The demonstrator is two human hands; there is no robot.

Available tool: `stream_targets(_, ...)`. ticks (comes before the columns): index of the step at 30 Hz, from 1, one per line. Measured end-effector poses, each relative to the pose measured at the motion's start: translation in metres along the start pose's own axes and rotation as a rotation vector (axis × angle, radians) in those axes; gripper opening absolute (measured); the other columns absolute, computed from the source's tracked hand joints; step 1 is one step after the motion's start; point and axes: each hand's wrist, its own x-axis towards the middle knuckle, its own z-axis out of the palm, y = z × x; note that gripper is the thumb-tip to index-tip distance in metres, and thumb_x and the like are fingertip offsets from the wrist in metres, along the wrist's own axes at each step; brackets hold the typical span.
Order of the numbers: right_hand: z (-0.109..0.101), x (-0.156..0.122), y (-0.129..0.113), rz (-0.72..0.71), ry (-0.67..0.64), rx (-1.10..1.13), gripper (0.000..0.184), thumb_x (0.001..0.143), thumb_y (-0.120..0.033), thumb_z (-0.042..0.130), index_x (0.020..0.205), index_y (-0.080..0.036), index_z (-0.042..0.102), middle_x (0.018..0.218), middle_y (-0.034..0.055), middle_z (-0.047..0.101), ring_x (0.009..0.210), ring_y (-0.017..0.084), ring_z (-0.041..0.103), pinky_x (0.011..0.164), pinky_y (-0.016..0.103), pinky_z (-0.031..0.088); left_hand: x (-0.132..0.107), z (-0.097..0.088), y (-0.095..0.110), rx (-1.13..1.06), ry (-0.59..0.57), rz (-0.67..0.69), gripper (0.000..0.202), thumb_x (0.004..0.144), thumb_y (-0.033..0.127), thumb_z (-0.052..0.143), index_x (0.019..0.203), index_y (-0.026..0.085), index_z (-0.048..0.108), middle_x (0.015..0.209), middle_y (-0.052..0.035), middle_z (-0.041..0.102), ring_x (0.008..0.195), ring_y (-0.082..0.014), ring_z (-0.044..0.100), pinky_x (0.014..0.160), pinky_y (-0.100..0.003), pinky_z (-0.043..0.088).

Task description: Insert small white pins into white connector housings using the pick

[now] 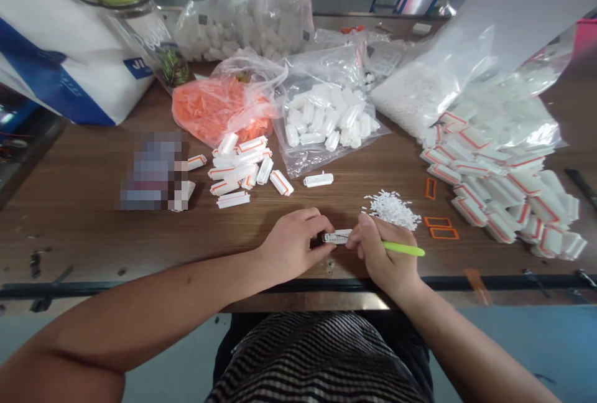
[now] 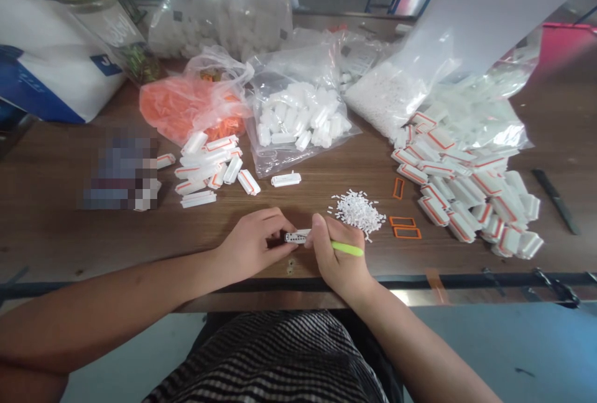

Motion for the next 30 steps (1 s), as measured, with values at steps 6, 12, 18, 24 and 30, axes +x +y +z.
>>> stream_targets(6, 0.0003, -0.0037, 0.0043, 0.033, 0.052, 0.023, 0.047, 0.100, -0.023, 0.042, 0.057, -0.018, 0.063, 0.051, -0.0024, 0.060, 0.041, 0.004, 0.050, 0.047, 0.021, 0.040, 0.0000, -0.0005, 0.0011, -0.017, 0.004, -0.002, 0.007, 0.084, 0.022, 0.066, 0.088, 0.017, 0.063, 0.076, 0.0022, 0.056, 0.065, -0.0105, 0.052, 0.061, -0.024, 0.042)
stream_targets(12, 0.0006, -0.0029, 0.0030, 0.014, 0.016, 0.000, 0.045, 0.099, -0.023, 0.044, 0.057, -0.018, 0.062, 0.052, -0.0022, 0.061, 0.042, 0.005, 0.052, 0.048, 0.021, 0.041, 0.0002, -0.0003, 0.0004, -0.013, 0.000, -0.003, 0.007, 0.084, 0.021, 0.066, 0.087, 0.017, 0.062, 0.076, 0.0022, 0.056, 0.066, -0.0106, 0.052, 0.061, -0.024, 0.042)
stream_targets(18, -0.0013, -0.0056, 0.0031, 0.036, 0.049, 0.055, 0.047, 0.099, -0.022, 0.044, 0.056, -0.019, 0.063, 0.051, -0.0021, 0.061, 0.039, 0.005, 0.050, 0.046, 0.021, 0.040, 0.0004, -0.0013, 0.0016, 0.006, -0.001, -0.011, 0.007, 0.085, 0.024, 0.066, 0.088, 0.017, 0.062, 0.074, 0.0022, 0.055, 0.066, -0.0111, 0.052, 0.061, -0.024, 0.041)
stream_targets(24, -0.0016, -0.0056, 0.0033, 0.011, 0.026, 0.028, 0.046, 0.098, -0.020, 0.044, 0.057, -0.018, 0.062, 0.052, -0.0021, 0.061, 0.041, 0.005, 0.051, 0.048, 0.022, 0.041, -0.0003, -0.0005, 0.0011, -0.004, -0.001, -0.017, 0.007, 0.086, 0.024, 0.065, 0.088, 0.018, 0.062, 0.075, 0.0020, 0.056, 0.066, -0.0112, 0.052, 0.061, -0.024, 0.042)
stream_targets(30, -0.0037, -0.0007, -0.0021, -0.067, -0.031, -0.025, 0.042, 0.097, -0.018, 0.044, 0.059, -0.019, 0.061, 0.050, -0.0035, 0.057, 0.042, 0.005, 0.052, 0.048, 0.022, 0.041, 0.0001, -0.0014, 0.0002, -0.010, -0.021, -0.030, 0.007, 0.084, 0.022, 0.065, 0.089, 0.018, 0.062, 0.077, 0.0019, 0.057, 0.066, -0.0114, 0.053, 0.062, -0.025, 0.043)
